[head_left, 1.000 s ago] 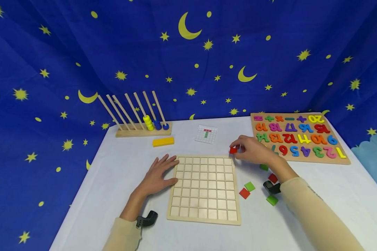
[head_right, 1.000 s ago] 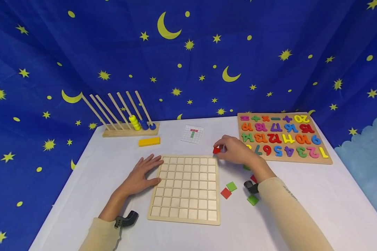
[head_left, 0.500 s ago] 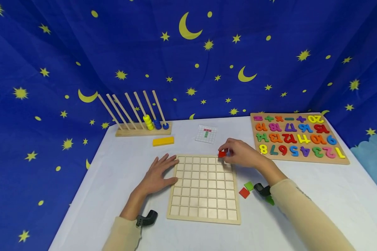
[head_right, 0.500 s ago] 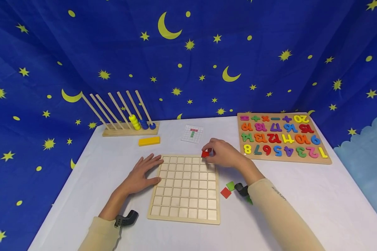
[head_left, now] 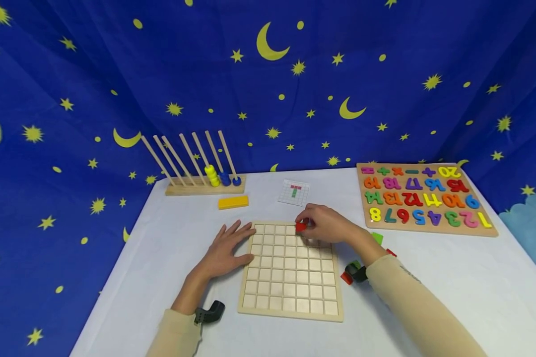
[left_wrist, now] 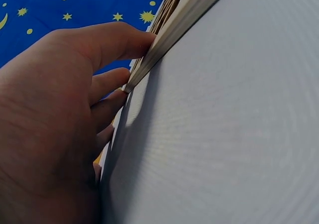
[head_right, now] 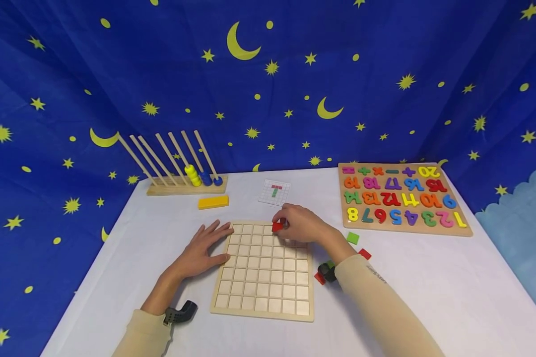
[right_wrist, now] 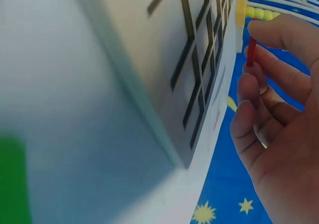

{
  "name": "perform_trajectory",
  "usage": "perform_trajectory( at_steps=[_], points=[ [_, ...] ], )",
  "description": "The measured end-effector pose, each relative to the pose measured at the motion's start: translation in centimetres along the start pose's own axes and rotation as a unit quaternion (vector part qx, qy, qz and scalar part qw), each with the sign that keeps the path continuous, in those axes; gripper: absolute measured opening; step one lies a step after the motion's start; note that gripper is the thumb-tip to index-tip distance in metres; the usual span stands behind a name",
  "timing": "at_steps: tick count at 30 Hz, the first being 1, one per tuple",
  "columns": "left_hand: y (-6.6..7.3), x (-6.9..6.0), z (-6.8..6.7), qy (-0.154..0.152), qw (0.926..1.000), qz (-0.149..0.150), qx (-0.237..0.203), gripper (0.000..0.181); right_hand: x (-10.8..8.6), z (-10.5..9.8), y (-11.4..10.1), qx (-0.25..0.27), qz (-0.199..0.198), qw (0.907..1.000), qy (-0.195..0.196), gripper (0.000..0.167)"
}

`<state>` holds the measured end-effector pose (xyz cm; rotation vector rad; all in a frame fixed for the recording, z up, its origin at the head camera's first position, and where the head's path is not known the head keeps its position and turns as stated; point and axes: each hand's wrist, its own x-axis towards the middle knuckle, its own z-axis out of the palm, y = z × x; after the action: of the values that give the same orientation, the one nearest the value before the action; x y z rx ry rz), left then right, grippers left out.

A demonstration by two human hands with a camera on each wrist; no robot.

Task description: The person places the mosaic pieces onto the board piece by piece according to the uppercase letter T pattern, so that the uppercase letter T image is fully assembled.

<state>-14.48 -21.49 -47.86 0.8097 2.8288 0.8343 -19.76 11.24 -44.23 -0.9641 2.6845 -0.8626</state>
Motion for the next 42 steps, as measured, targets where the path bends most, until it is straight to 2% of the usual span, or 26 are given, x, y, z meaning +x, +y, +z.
perform_trajectory(
  at_steps=[8, 18, 32, 42],
  points=[
    [0.3, -0.1, 0.1, -0.026, 0.999, -0.008, 0.035, 0.064, 0.5, 0.8, -1.1, 0.003, -0.003, 0.9998, -0.019, 0.028],
    [0.5, 0.1, -0.1, -0.015, 0.9991, -0.018, 0.034, 0.063, 1.7, 1.4, -2.3, 0.002, -0.018, 0.9997, -0.015, 0.03],
    [0.4, 0.0, 0.2, -0.009, 0.9992, -0.018, 0.035, 0.064, 2.4, 2.5, -3.5, -0.033, -0.032, 0.9981, -0.042, 0.027],
    [0.4, 0.1, 0.2, -0.009, 0.9991, -0.017, 0.039, 0.064, 2.4, 2.9, -3.7, -0.037, -0.014, 0.9976, -0.057, 0.025]
  ],
)
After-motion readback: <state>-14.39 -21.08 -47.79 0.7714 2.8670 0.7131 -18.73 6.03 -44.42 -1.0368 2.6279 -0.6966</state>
